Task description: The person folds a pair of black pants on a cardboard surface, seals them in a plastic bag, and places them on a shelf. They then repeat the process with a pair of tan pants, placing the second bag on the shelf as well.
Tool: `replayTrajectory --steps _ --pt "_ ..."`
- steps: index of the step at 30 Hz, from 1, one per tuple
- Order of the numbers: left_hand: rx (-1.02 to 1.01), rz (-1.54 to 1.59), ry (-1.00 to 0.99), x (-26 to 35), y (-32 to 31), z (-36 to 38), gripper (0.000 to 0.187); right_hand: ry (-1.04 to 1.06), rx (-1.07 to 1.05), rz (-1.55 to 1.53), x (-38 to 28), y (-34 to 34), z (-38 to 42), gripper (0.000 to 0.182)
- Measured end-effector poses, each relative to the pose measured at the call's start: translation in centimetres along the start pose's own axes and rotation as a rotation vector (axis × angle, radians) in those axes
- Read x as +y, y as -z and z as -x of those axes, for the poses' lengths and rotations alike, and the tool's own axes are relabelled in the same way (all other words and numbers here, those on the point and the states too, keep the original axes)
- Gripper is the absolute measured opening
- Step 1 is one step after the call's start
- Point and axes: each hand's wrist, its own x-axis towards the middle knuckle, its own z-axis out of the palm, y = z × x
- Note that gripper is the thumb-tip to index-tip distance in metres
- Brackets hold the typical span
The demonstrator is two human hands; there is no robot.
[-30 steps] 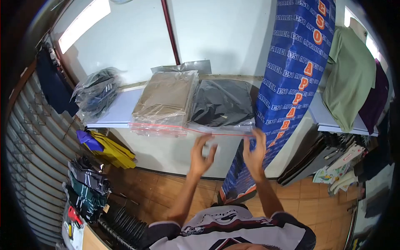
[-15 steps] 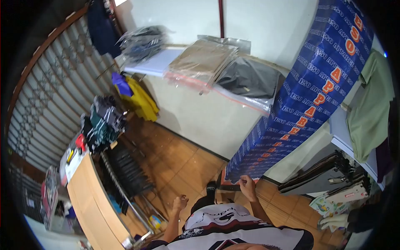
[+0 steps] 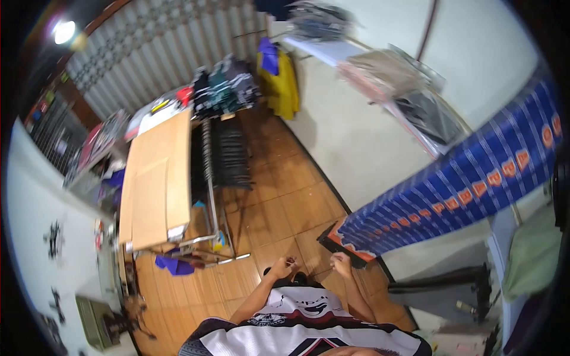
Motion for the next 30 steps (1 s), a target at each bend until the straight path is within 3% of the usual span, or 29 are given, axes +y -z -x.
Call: replayTrajectory --steps 5,7,11,14,15,21,22,23,26,30 --pt "0.261 0.077 0.137 -9.9 1.6 6.9 0.043 -0.388 -0.038 -0.144 5.6 -3.0 2.5 0.007" --pt "0.441 0.182 0.288 -15.0 2.7 11.3 0.042 -0.66 -0.325 -0.332 16.8 -1.6 -2.7 0.006" --pt "0.831 0.301 0.497 -21.3 4.5 24.4 0.038 -0.809 -0.396 0.127 17.4 -3.3 -1.6 0.009" --pt "1.126 0.453 0.604 -25.7 3.0 34.6 0.034 -0.726 -0.422 0.383 13.7 -9.0 0.8 0.012" --pt "1.218 0.419 0.55 -27.4 1.9 37.9 0.037 -0.678 -0.441 0.449 12.9 -11.5 1.6 0.013" --pt "1.374 0.612 0.823 -28.9 -4.4 53.3 0.038 -0.426 -0.66 0.641 11.6 -30.2 7.8 0.02" --pt "1.365 0.65 0.893 -28.6 -5.6 55.1 0.039 -0.455 -0.7 0.626 12.5 -33.4 8.2 0.015" --pt "1.411 0.725 0.84 -30.7 -7.5 56.1 0.04 -0.487 -0.737 0.609 13.3 -36.6 9.0 0.011" --pt "1.485 0.707 0.863 -30.2 -9.2 59.4 0.041 -0.369 -0.896 0.687 12.6 -43.6 16.6 0.012" --pt "1.807 0.783 0.806 -33.7 -12.7 60.9 0.042 -0.223 -1.0 0.975 13.6 -49.4 24.2 0.013"
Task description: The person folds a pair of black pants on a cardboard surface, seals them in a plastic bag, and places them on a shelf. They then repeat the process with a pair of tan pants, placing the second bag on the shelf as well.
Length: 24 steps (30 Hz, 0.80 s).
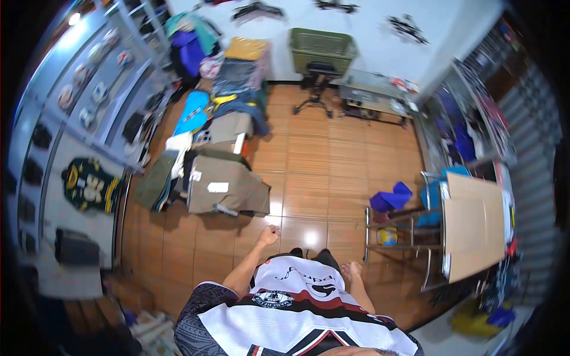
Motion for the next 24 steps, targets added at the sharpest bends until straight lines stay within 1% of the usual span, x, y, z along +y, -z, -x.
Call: replayTrajectory --steps 3,6,9,11,12,13,15,18,19,21,22,24 --pt "0.127 0.153 0.145 -2.2 1.3 0.7 0.041 -0.008 -0.031 0.22 -0.8 -2.6 -4.4 0.015" --pt "0.339 0.226 0.235 -1.5 2.7 4.5 0.037 -0.021 -0.104 0.443 -4.5 -5.0 -6.8 0.015" --pt "0.436 0.519 0.606 -5.1 2.1 7.5 0.029 -0.019 -0.196 0.655 -10.2 -9.1 -7.9 0.017" --pt "0.501 0.687 0.818 -7.2 1.1 10.3 0.021 0.003 -0.256 0.777 -14.1 -12.5 -9.0 0.017" --pt "0.516 0.752 0.904 -10.2 -0.6 11.9 0.02 0.015 -0.287 0.837 -16.3 -14.5 -9.0 0.018" --pt "0.528 0.814 0.988 -11.5 -1.7 12.6 0.021 0.03 -0.315 0.897 -18.1 -16.6 -9.4 0.018" --pt "0.752 0.928 1.152 -6.3 -2.2 14.8 0.021 0.068 -0.374 0.994 -21.6 -21.8 -10.2 0.019" --pt "0.746 0.995 1.185 -7.1 -5.8 14.3 0.021 0.154 -0.474 1.15 -26.3 -31.1 -10.5 0.021" --pt "0.753 1.017 1.181 -6.4 -6.6 14.2 0.022 0.178 -0.504 1.196 -27.4 -34.2 -10.8 0.022" --pt "0.723 0.926 1.073 -4.1 -7.2 12.5 0.025 0.212 -0.582 1.301 -29.0 -40.3 -12.1 0.022" --pt "0.703 0.815 0.982 -2.5 -7.2 11.6 0.028 0.226 -0.627 1.356 -29.5 -43.3 -13.5 0.023" --pt "0.706 0.618 0.836 0.5 -7.0 9.9 0.035 0.356 -0.648 1.438 -30.7 -48.7 -9.7 0.024"
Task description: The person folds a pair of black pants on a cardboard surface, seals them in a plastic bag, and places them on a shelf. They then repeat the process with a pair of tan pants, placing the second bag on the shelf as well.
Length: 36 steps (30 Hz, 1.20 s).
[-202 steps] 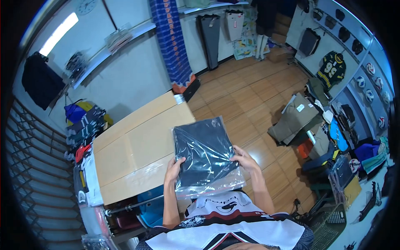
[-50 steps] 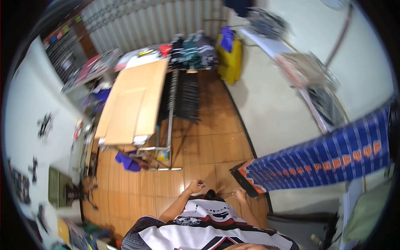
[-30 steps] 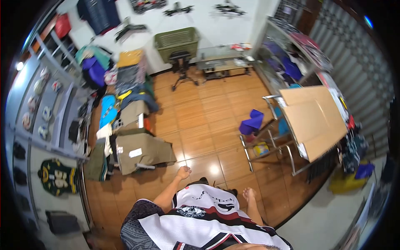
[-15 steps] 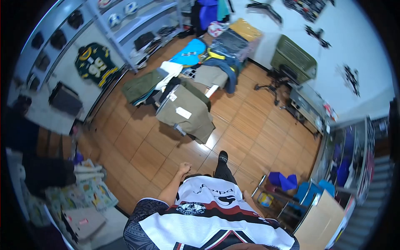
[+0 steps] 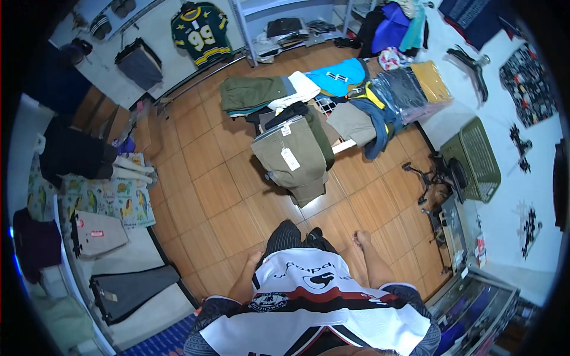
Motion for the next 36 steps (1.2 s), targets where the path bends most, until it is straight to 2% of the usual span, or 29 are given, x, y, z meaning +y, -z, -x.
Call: replayTrajectory --steps 1,4,5,8,9,10,11,13,14,15,17,20,23,26,28,29,31,32,33,35,36 --pt "-0.093 0.042 0.041 -3.3 -1.5 -3.2 0.043 0.039 -0.022 -0.001 -2.0 -0.2 -1.9 0.024" --pt "0.105 0.046 0.121 0.6 -3.0 -0.8 0.045 0.085 -0.076 0.044 -7.1 -1.7 -7.1 0.022" --pt "0.038 -0.248 -0.017 -3.3 -4.1 -4.3 0.044 0.1 -0.086 0.055 -9.4 -2.3 -7.5 0.021" --pt "-0.091 0.5 -0.039 0.7 -3.5 -3.1 0.036 0.126 -0.128 0.088 -15.5 -4.8 -6.9 0.019" --pt "0.108 0.161 -0.241 -2.3 -4.5 -4.6 0.025 0.125 -0.153 0.105 -17.3 -5.5 -6.4 0.018" --pt "0.053 -0.005 -0.129 -1.3 -3.6 -4.9 0.028 0.121 -0.178 0.122 -18.8 -5.9 -5.8 0.018" --pt "0.015 0.147 -0.041 -1.7 -3.7 -5.3 0.024 0.128 -0.186 0.124 -19.9 -6.5 -5.5 0.017" --pt "-0.081 0.788 0.303 0.9 -2.4 -5.8 0.019 0.152 -0.208 0.128 -22.5 -7.7 -5.7 0.016" --pt "-0.07 0.927 0.369 2.6 -1.7 -6.1 0.019 0.167 -0.228 0.157 -23.6 -8.1 -6.3 0.016" --pt "-0.033 1.016 0.402 4.2 -1.0 -6.7 0.021 0.181 -0.251 0.19 -24.6 -8.4 -7.0 0.016" --pt "0.055 0.99 0.303 6.0 0.0 -8.0 0.015 0.199 -0.27 0.244 -26.9 -8.9 -7.9 0.016" --pt "0.392 1.093 0.285 11.9 -0.3 -7.4 0.018 0.23 -0.256 0.309 -31.3 -10.1 -9.0 0.016" --pt "0.611 1.189 0.368 16.0 -2.3 -6.8 0.025 0.26 -0.349 0.368 -35.2 -11.7 -13.2 0.013" --pt "0.732 1.32 0.417 15.8 -8.4 -6.5 0.025 0.313 -0.394 0.475 -39.9 -13.8 -17.8 0.009" --pt "0.64 1.341 0.411 17.1 -13.2 -4.0 0.025 0.313 -0.369 0.495 -42.3 -15.5 -20.0 0.009" --pt "0.592 1.351 0.403 18.0 -15.9 -2.7 0.025 0.293 -0.449 0.446 -43.7 -15.8 -20.6 0.005" --pt "0.609 1.435 0.465 18.5 -23.6 -2.0 0.027 0.29 -0.537 0.468 -46.3 -17.4 -23.3 0.012" --pt "0.58 1.54 0.314 19.6 -28.0 0.0 0.027 0.27 -0.617 0.44 -46.5 -18.3 -26.1 0.016" --pt "0.55 1.635 0.155 21.0 -31.8 1.3 0.027 0.288 -0.601 0.466 -48.1 -18.5 -25.7 0.019" --pt "0.344 1.613 0.618 25.1 -36.0 3.9 0.022 0.32 -0.563 0.509 -51.0 -18.8 -23.2 0.025" --pt "0.275 1.629 0.78 27.1 -37.9 5.4 0.021 0.303 -0.583 0.492 -52.0 -19.1 -23.5 0.029"
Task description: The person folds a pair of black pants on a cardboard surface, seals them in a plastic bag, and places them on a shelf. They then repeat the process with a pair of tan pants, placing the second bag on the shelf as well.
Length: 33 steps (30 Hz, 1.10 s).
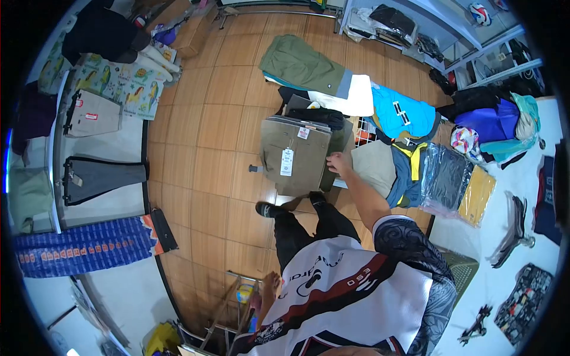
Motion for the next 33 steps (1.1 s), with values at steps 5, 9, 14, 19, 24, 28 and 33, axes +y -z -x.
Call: replayTrajectory --steps 5,9,14,19,24,28,33 --pt "0.267 0.277 0.15 -8.5 -2.6 4.6 0.018 -0.005 -0.037 0.002 -2.4 0.6 -4.1 0.048" --pt "0.409 0.386 0.061 -8.7 -5.6 6.2 0.017 0.006 -0.013 0.091 -2.5 -0.4 -7.5 0.056" --pt "0.412 0.224 -0.256 -2.3 -6.2 7.8 0.015 -0.008 0.102 0.055 -2.8 -2.9 -9.6 0.065" --pt "0.399 0.167 -0.437 2.3 -7.2 9.2 0.011 0.003 0.202 0.11 -1.3 -3.0 -11.9 0.063" --pt "0.365 0.129 -0.449 0.2 -6.6 7.5 0.012 0.132 0.229 0.226 2.5 -2.6 -15.9 0.06" --pt "0.388 0.138 -0.284 -3.2 -7.8 7.4 0.023 0.14 0.271 0.264 1.9 -2.8 -15.0 0.055" --pt "0.374 0.235 -0.133 -8.7 -7.9 8.0 0.036 0.127 0.18 0.295 0.5 -3.0 -13.3 0.055"
